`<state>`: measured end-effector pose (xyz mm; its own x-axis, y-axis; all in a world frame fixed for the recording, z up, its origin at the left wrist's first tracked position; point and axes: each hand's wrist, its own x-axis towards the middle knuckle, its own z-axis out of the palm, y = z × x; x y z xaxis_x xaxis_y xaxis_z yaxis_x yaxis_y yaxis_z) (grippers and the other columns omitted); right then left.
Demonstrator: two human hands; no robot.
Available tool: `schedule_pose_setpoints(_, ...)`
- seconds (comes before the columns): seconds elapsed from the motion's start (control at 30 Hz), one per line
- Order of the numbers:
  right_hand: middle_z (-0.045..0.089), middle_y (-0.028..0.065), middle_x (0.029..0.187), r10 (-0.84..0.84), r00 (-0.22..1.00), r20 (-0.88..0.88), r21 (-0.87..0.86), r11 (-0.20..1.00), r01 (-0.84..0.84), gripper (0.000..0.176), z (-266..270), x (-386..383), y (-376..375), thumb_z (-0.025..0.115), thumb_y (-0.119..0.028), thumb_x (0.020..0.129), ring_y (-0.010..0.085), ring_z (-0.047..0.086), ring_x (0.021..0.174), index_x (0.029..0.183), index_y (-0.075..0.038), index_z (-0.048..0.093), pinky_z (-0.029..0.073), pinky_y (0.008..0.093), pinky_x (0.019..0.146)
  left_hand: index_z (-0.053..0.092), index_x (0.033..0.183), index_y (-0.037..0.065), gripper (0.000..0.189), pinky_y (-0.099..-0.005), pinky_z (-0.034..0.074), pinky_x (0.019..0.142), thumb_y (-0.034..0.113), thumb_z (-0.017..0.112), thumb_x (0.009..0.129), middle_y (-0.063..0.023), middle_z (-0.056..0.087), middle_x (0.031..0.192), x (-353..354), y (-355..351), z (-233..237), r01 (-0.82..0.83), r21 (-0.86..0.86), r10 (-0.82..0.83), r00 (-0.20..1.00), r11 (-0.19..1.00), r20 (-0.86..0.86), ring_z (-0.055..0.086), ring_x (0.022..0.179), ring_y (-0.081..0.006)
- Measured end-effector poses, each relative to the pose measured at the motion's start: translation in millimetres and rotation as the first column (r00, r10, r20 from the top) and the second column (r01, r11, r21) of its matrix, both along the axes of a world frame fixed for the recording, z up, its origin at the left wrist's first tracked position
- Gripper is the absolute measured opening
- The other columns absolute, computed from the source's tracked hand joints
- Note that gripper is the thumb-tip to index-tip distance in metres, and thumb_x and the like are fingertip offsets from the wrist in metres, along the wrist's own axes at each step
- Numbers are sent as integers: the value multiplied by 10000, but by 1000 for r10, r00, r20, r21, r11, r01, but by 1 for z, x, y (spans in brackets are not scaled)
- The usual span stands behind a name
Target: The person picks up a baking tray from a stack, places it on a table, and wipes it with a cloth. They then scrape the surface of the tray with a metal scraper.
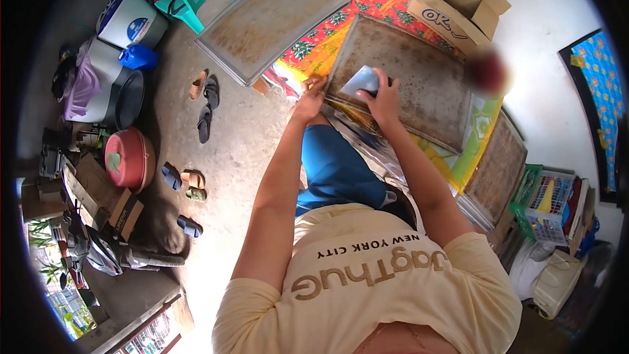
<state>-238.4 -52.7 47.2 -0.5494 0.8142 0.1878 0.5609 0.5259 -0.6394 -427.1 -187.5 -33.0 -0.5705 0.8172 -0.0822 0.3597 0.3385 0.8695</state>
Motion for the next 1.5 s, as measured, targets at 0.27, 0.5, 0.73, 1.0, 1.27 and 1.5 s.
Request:
schedule_pose_setpoints(0.27,464,202,1134,-26,999,-36,-31,999,25,729,-8,-2,7,800,-418,752,448,580,981,1370,-295,434,468,522,843,482,1448,176,525,-344,330,1132,129,518,926,-163,335,1409,4,-2,10,3,-24,-3,1000,1000,-21,324,1379,-291)
schedule_pose_setpoints(0.5,461,225,1175,-16,996,-88,-31,999,14,716,-4,-3,4,809,-395,747,475,574,986,1360,-289,455,480,514,838,481,1449,174,523,-349,324,1135,134,520,929,-154,340,1402,2,-1,6,2,-12,-2,1000,1000,23,316,1384,-278)
schedule_pose_setpoints(0.73,455,219,1182,-23,999,-42,-19,1000,22,700,-4,1,-1,799,-393,761,468,572,971,1362,-286,455,477,509,844,486,1444,144,523,-338,298,1145,129,518,922,-156,344,1401,2,-3,4,9,15,-9,1000,1000,22,290,1389,-277)
schedule_pose_setpoints(1.0,455,228,1193,3,1000,-13,-67,998,-4,744,-5,-3,-3,809,-411,744,453,582,995,1373,-287,433,485,514,841,476,1453,128,540,-319,304,1127,125,522,915,-139,355,1407,-3,-1,-7,42,60,-43,999,997,13,279,1362,-253)
schedule_pose_setpoints(1.27,459,215,1172,72,993,95,-55,996,-67,719,13,-21,-1,835,-356,723,471,606,941,1342,-304,472,504,513,810,483,1451,125,537,-334,352,1087,155,540,917,-102,362,1369,-10,-6,-13,95,85,-92,995,992,-37,286,1345,-224)
schedule_pose_setpoints(1.5,470,221,1154,150,986,70,-8,989,-149,719,6,-29,-2,829,-368,723,468,594,948,1347,-308,478,503,511,805,507,1421,89,516,-302,305,1130,75,539,906,-137,396,1399,0,-8,8,7,142,-33,983,990,181,326,1341,-254)
